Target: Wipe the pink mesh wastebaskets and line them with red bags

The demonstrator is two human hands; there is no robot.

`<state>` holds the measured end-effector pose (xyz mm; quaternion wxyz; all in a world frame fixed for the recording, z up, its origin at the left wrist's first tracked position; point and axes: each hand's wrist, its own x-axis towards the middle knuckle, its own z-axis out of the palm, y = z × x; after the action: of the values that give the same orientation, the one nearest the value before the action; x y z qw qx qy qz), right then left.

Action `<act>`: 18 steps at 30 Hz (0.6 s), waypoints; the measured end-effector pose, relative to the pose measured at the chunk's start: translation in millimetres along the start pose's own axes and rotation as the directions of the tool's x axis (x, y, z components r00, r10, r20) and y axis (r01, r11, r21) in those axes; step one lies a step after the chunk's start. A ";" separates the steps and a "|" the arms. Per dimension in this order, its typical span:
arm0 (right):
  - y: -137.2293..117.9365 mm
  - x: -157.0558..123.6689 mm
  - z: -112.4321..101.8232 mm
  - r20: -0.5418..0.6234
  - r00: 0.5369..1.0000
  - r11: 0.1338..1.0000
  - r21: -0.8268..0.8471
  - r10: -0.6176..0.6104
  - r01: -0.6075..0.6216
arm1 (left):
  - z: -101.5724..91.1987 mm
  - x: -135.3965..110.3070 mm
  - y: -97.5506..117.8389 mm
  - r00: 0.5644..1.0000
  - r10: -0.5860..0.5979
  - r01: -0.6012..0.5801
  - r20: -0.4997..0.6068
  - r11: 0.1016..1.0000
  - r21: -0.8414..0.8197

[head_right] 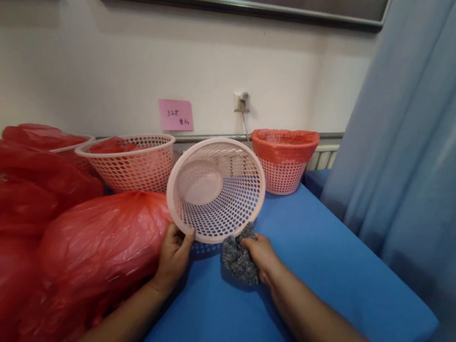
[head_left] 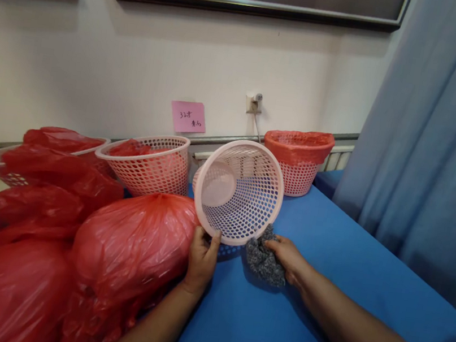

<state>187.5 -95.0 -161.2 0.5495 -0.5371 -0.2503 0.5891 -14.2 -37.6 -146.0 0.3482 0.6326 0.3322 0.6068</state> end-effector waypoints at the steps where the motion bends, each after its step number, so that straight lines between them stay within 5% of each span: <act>1: 2.0 -6.1 4.0 0.047 0.999 1.000 0.003 0.025 -0.025 | -0.2 0.1 -0.9 1.000 -0.001 0.001 -0.004 1.000 0.006; 5: 2.7 -32.1 21.9 0.326 0.935 0.988 0.003 0.143 -0.152 | -0.1 -4.0 -3.0 0.996 -0.021 0.014 0.089 0.997 0.070; 8: -6.8 -49.4 32.2 0.472 0.877 0.989 0.064 0.089 -0.135 | -0.3 -7.6 -1.4 0.979 -0.063 0.040 0.192 0.992 0.123; 11: -27.6 -59.1 32.0 0.464 0.885 0.996 0.088 -0.042 0.001 | -2.6 -8.1 0.9 0.979 -0.097 0.075 0.179 0.989 0.127; 14: -65.4 -55.9 22.6 0.226 0.887 0.914 0.050 -0.404 0.403 | -4.3 -7.5 2.5 0.976 -0.115 0.106 0.183 0.993 0.060; 15: -81.9 -51.4 19.3 0.097 0.811 0.813 -0.020 -0.577 0.582 | -4.1 -7.5 3.0 0.973 -0.124 0.123 0.196 0.992 0.014; 16: -99.6 -45.2 16.7 -0.023 0.669 0.666 -0.134 -0.743 0.734 | -3.5 -7.5 3.5 0.969 -0.133 0.144 0.209 0.989 -0.036; 18: -134.5 -29.6 15.6 -0.093 0.375 0.380 -0.388 -0.923 0.840 | -1.5 -7.6 4.5 0.961 -0.156 0.188 0.229 0.974 -0.124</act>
<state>218.9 -81.0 -27.0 0.7291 -0.4679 -0.4945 0.0706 -16.0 -46.4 -146.3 0.4788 0.6370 0.3011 0.5237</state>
